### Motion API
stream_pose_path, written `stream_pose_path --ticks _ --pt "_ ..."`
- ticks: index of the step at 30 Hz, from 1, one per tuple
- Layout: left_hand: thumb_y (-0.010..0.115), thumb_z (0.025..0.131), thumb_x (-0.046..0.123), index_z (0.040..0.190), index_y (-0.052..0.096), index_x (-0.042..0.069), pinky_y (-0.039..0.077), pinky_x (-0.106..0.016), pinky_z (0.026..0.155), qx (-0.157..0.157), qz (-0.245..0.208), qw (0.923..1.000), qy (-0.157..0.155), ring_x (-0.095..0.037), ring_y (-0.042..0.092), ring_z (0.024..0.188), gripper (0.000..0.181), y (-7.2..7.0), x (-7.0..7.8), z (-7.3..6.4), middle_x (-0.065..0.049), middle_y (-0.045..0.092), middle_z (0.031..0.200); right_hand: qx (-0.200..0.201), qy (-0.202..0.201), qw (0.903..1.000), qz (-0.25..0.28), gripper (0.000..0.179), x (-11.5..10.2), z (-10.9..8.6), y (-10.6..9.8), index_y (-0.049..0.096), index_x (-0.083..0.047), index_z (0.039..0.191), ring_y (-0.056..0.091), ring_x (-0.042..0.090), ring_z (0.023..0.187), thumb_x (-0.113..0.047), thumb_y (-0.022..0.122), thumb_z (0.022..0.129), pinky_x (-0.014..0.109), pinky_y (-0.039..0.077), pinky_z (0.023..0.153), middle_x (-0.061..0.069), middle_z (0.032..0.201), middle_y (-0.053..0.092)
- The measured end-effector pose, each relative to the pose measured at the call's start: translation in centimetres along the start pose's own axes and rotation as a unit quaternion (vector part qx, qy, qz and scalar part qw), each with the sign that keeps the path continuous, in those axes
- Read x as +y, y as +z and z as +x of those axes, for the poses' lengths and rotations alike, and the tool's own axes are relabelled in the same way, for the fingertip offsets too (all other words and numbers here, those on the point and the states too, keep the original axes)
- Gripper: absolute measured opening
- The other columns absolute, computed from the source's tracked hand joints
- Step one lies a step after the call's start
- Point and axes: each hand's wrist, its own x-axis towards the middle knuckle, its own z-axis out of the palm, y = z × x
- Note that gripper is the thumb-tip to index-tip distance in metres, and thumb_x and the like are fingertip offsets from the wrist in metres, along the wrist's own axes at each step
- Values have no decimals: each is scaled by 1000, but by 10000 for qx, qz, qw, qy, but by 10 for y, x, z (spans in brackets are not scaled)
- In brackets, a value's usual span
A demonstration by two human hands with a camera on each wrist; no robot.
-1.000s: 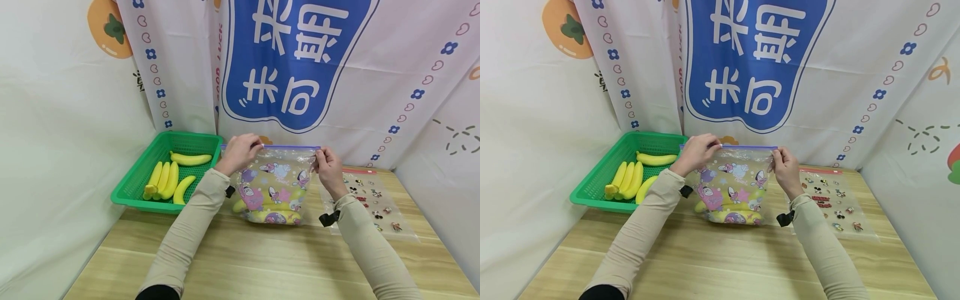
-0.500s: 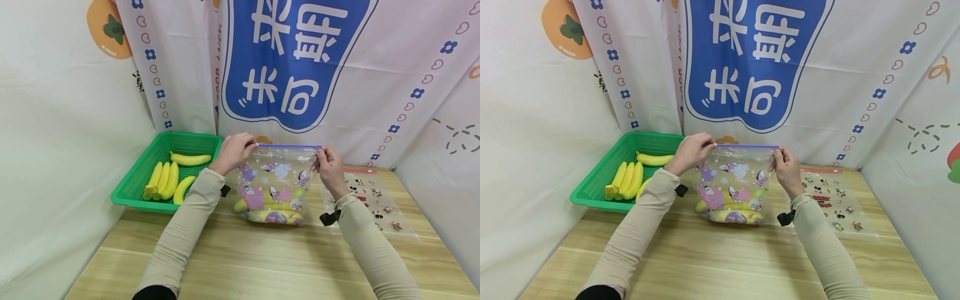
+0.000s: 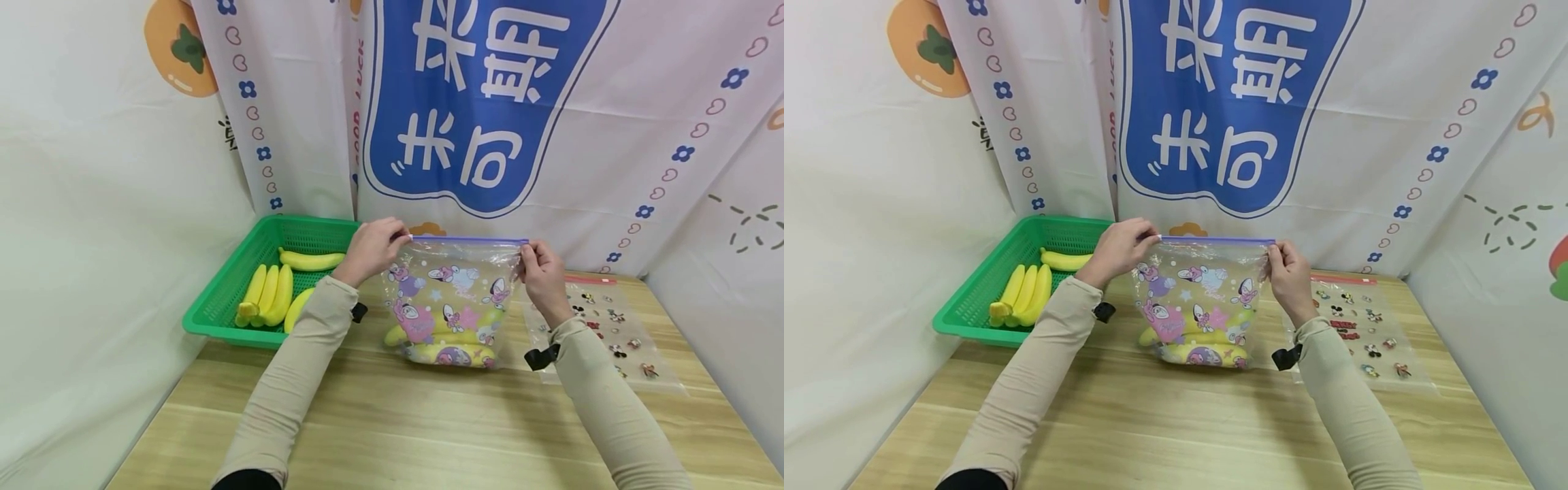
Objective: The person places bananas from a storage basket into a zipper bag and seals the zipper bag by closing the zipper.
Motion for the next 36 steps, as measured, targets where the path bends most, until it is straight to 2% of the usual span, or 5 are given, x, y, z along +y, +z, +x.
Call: stream_pose_path --ticks 4,11,15,23,36 --pt "58 95 25 98 68 14 45 -34 80 26 -68 10000 -11 -14 59 81 15 2 1 0 2 63 93 -11 37 9998 180 25 1 0 1 45 18 88 50 17 47 -3 40 101 19 40 42 16 65 53" --pt "58 95 23 94 67 12 46 -28 71 140 -213 9997 -22 -12 56 76 14 3 4 0 1 61 88 -50 149 9980 615 30 24 5 -1 42 15 88 50 12 47 -11 39 102 22 40 42 3 68 57" --pt "60 94 26 92 66 13 46 -28 68 139 -306 9994 -77 -12 55 74 15 3 3 -1 2 60 86 -138 151 9975 669 28 9 3 0 42 18 88 50 14 47 -6 39 101 22 40 42 9 67 54" --pt "62 93 27 89 67 14 45 -28 66 236 -295 9993 -12 -12 55 70 15 1 4 -2 2 60 83 -87 92 9998 134 24 -1 2 1 45 15 87 49 15 48 -5 42 101 18 42 43 14 64 47" --pt "63 92 28 88 68 16 44 -32 71 401 -209 9990 27 -12 56 71 14 -4 -5 -6 4 62 83 67 152 9985 527 25 2 2 0 45 16 88 50 13 50 -5 43 100 20 46 45 7 65 50"
